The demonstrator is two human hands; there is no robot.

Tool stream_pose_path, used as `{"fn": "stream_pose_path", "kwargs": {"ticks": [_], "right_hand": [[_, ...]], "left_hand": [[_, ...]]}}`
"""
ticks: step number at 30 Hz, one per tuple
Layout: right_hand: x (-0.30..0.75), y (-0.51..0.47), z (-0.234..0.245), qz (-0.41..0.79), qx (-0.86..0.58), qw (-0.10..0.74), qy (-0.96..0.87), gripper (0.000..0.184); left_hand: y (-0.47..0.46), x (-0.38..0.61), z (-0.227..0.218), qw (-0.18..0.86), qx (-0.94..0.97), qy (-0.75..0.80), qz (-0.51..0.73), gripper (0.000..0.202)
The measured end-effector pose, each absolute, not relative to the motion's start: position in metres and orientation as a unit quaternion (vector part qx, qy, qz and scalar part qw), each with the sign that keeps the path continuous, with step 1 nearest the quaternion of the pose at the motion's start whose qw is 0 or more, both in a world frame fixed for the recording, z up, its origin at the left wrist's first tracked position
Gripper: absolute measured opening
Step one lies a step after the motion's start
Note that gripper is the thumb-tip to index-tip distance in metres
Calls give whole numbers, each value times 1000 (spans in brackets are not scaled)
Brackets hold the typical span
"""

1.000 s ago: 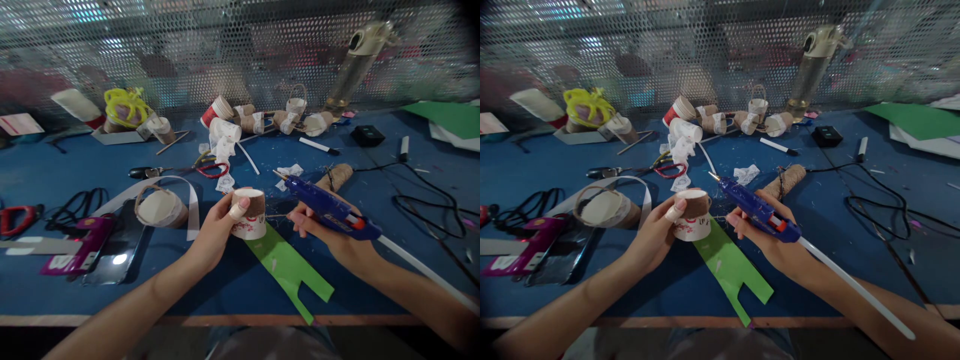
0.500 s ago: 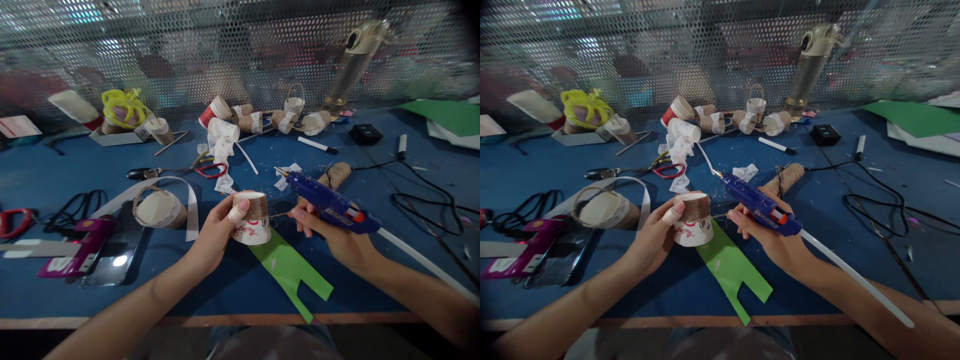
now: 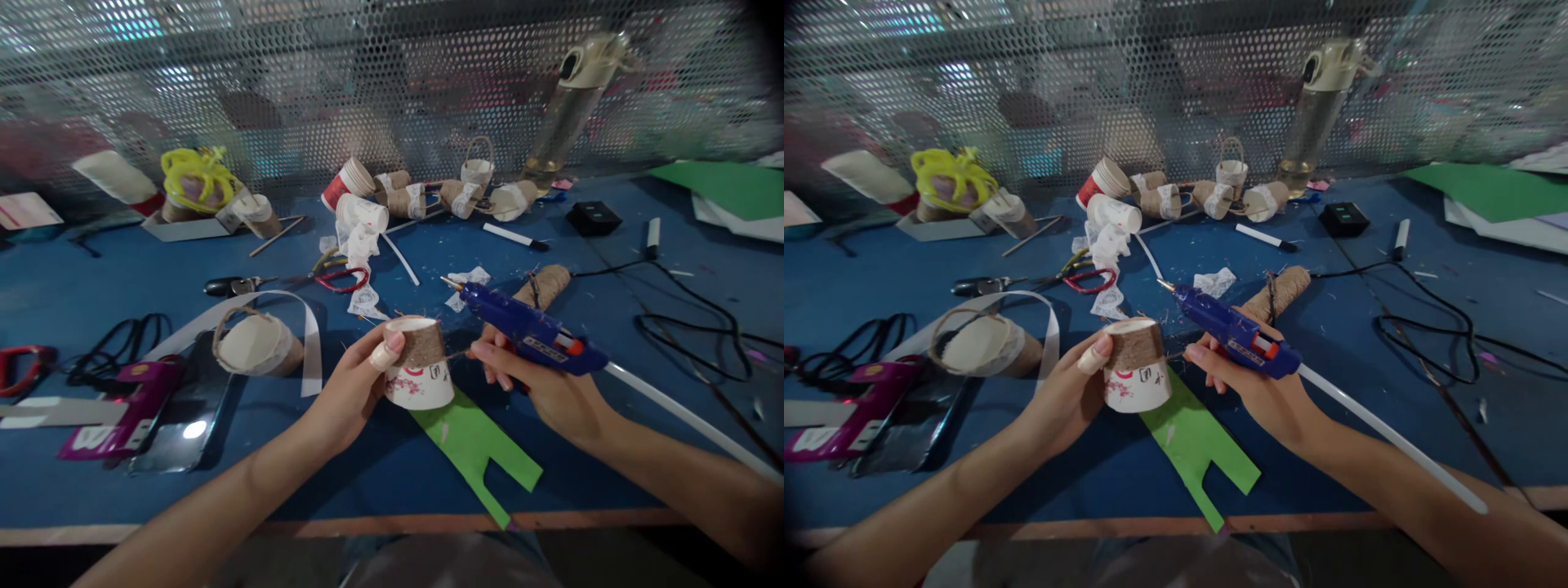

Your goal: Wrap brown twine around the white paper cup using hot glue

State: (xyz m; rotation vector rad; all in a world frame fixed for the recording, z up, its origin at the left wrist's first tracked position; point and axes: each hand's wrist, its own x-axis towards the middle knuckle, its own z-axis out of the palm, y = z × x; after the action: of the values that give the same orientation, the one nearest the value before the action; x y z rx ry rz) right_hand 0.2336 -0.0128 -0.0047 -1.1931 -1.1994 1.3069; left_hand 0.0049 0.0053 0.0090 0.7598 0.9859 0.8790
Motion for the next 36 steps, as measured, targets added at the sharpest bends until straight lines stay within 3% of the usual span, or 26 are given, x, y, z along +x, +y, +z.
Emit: {"fn": "stream_pose_path", "kwargs": {"ticks": [14,36], "right_hand": [[230,-12,8,538,-516,442,-499,30],[219,-18,15,479,-567,469,-478,30]], "left_hand": [[6,5,5,752,333,405,398,57],[0,5,5,772,335,378,386,58]]}}
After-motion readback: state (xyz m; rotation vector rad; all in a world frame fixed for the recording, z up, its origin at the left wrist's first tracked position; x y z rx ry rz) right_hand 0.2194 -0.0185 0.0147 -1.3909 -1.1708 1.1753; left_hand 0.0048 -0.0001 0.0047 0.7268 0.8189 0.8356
